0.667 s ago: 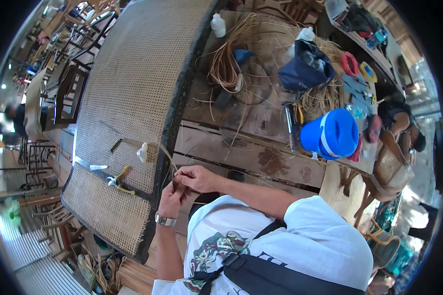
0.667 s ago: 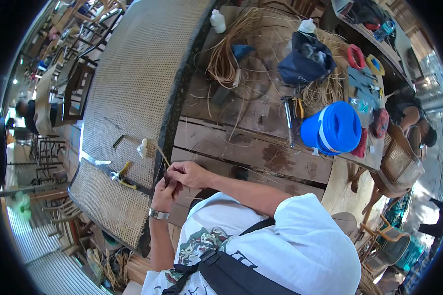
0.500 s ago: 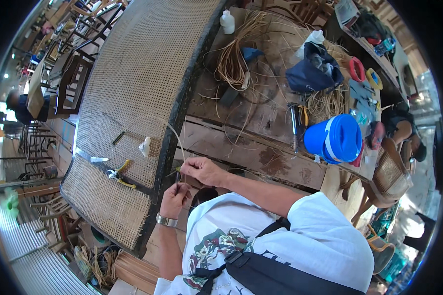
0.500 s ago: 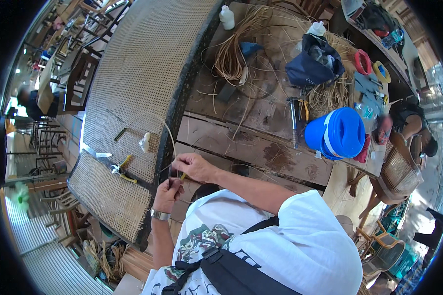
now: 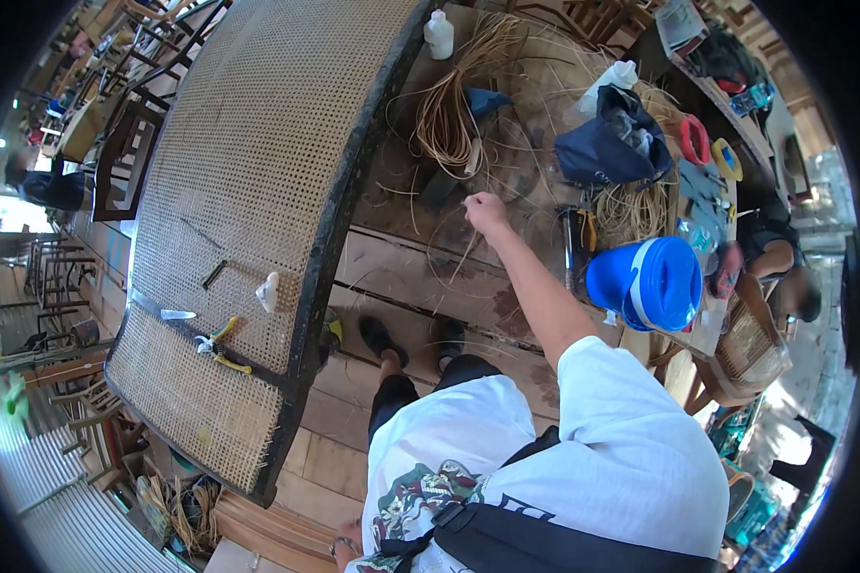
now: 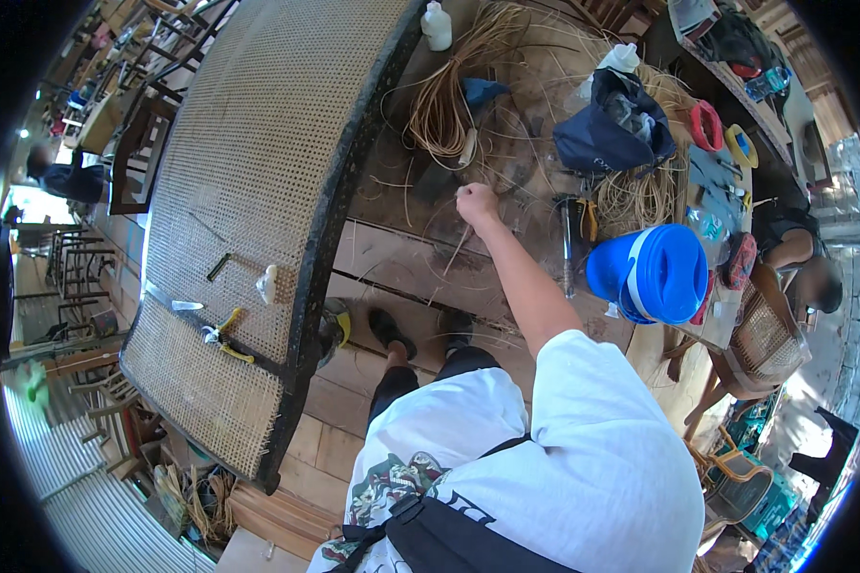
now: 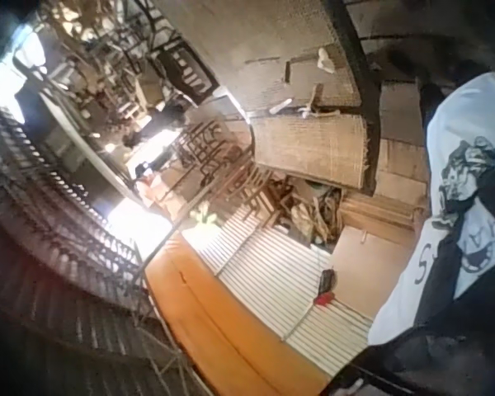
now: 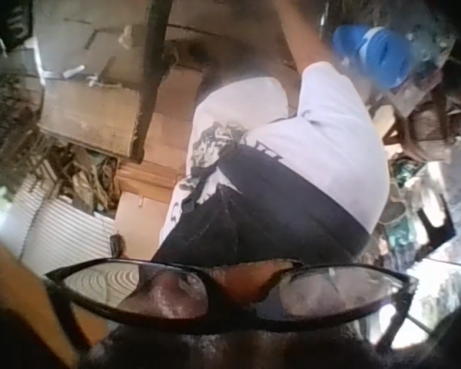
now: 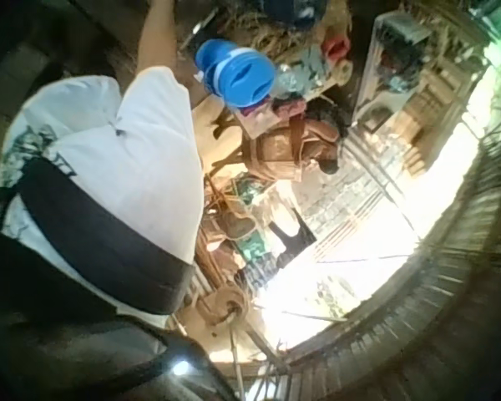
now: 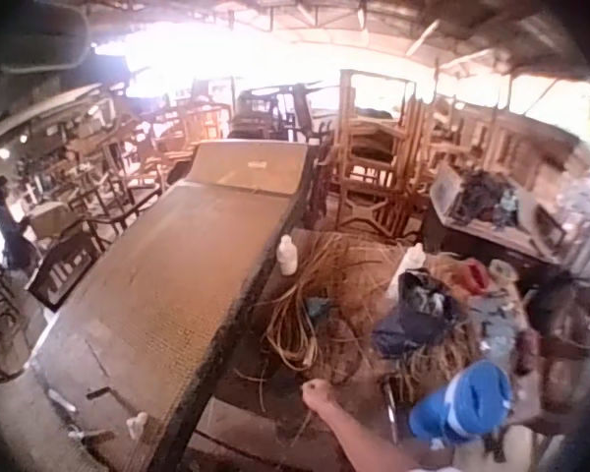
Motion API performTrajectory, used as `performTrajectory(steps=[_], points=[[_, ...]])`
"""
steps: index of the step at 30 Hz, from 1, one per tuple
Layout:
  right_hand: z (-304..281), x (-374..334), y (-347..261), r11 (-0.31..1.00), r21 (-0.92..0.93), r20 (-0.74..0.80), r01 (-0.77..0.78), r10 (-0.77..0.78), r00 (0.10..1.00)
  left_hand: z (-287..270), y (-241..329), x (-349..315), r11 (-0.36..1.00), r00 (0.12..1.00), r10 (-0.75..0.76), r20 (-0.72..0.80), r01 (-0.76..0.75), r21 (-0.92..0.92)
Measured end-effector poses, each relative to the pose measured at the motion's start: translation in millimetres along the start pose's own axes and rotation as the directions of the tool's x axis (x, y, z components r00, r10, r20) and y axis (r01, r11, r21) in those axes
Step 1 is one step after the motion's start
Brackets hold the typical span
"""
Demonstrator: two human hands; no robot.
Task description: Measuring and cutting thin bamboo strips for use in furniture or mat weaving.
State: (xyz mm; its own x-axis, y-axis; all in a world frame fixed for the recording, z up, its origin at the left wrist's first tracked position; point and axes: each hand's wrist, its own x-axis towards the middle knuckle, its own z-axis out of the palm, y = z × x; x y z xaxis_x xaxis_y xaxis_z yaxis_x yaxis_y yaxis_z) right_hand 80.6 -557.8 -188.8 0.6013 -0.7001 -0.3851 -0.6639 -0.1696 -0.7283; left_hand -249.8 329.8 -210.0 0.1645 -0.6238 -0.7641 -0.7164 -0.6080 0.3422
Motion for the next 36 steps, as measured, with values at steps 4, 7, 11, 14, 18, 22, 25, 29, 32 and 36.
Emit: performTrajectory(steps=[4,7,11,14,18,22,25,29,32,36], points=[[-6.5,9.4,-23.3,0.965,-0.25,-0.148,-0.082,0.045,0.988,-34.6,62.2,-28.2,0.526,0.675,-0.69,0.262,0.716,-0.459],[-21.4,4.8,-83.5,0.944,-0.282,-0.276,-0.172,0.092,0.957,-53.3,80.8,-29.2,0.433,0.666,-0.697,0.266,0.686,-0.584],[-24.5,37.3,-82.2,0.931,-0.318,-0.282,-0.177,0.085,0.955,-65.7,79.0,-12.5,0.315,0.665,-0.698,0.265,0.618,-0.72],[-5.2,51.5,-77.1,0.86,-0.49,-0.227,-0.141,0.03,0.973,-96.7,115.0,5.2,0.153,0.633,-0.713,0.302,0.56,-0.814],[-40.1,90.3,-27.6,0.934,-0.355,-0.007,0.034,-0.039,0.999,-226.7,126.8,1.7,0.217,0.672,-0.731,0.115,0.389,-0.895],[-79.1,55.1,-28.6,0.931,0.104,0.343,-0.349,0.296,0.891,-277.0,106.9,21.6,-0.124,0.53,-0.769,0.358,0.426,-0.896],[-117.1,-0.3,-8.7,0.86,0.346,0.541,-0.375,0.145,0.829,-287.7,76.6,40.0,-0.043,0.7,-0.683,0.211,0.249,-0.967],[-119.3,-160.1,16.6,0.589,0.736,0.443,-0.336,-0.044,0.895,-371.4,73.8,60.7,0.1,0.752,-0.657,0.058,0.163,-0.982],[-88.1,-256.9,4.2,0.533,0.771,0.43,-0.348,-0.032,0.902,-402.4,70.0,69.7,0.081,0.838,-0.541,-0.071,-0.033,-0.996],[-21.4,-292.8,-31.2,0.366,0.837,0.477,-0.407,-0.123,0.87,-407.4,40.4,78.1,0.09,0.914,-0.368,-0.168,-0.145,-0.985]])
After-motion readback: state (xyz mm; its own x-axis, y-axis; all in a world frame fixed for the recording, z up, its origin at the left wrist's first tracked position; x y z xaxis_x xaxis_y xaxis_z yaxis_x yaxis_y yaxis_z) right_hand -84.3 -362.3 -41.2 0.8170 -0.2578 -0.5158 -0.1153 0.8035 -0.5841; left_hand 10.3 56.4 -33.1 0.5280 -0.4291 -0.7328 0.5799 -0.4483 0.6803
